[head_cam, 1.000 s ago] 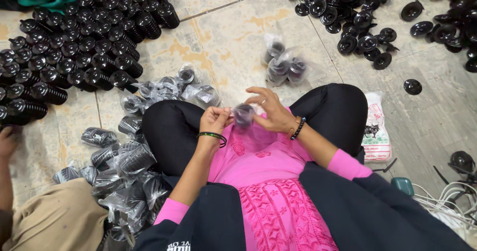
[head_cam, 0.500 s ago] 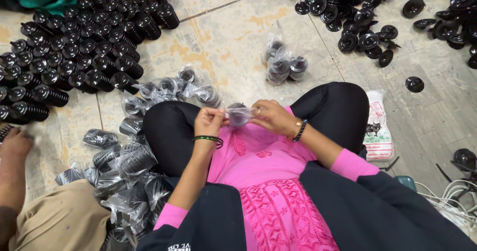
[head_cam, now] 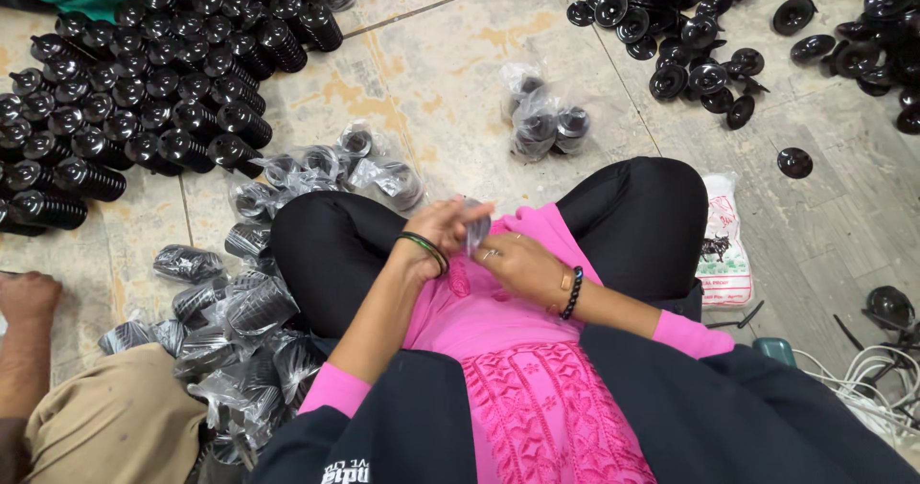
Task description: The person sits cross-legged on the floor and packs black plastic parts into clear plastic bags one at a time, twisting and closing each bag and placing the filled bags in piles on the floor. Other workers nearby perform the same bagging work around them.
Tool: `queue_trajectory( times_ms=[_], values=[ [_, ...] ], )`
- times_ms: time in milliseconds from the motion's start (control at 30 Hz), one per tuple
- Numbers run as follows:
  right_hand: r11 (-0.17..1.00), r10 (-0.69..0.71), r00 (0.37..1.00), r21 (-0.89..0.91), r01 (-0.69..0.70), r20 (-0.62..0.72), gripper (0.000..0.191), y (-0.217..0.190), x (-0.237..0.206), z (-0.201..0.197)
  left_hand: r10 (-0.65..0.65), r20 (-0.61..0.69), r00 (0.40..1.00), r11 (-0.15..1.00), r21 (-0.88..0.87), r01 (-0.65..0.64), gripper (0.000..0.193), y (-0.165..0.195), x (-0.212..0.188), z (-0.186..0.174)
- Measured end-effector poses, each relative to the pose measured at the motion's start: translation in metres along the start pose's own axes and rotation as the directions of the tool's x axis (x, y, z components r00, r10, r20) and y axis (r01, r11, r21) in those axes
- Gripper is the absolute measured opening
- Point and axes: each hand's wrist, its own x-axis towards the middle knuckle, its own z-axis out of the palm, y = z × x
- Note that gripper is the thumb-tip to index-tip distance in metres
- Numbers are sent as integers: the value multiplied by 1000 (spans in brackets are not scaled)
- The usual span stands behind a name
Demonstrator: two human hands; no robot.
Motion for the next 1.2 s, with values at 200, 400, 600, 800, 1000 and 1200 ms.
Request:
queue_trajectory(
  times_ms=[200,400,600,800,1000,1200],
  values=[
    [984,108,962,168,-66,-253,16,10,9,-35,-140,206,968,932,359,58,24,-10,-16,9],
    [843,206,953,535,-56,-224,7,20,5,-27,-65,419,906,924,369,-105,23,-6,-35,18],
    [600,490,871,710,-368,37,15,27,-3,8,362,372,855,577,631,-519,22,-17,-36,20],
    [568,295,944,768,-297,146,57,38,-3,-2,392,251,885,665,587,-461,22,-28,-41,16],
    [439,466,865,801,-407,184,23,34,-1,3,612,263,746,372,737,-565,14,-24,-45,21],
    [643,475,880,686,-341,-8,16,34,0,7,680,119,723,482,671,-564,11,-35,-44,21]
  ],
)
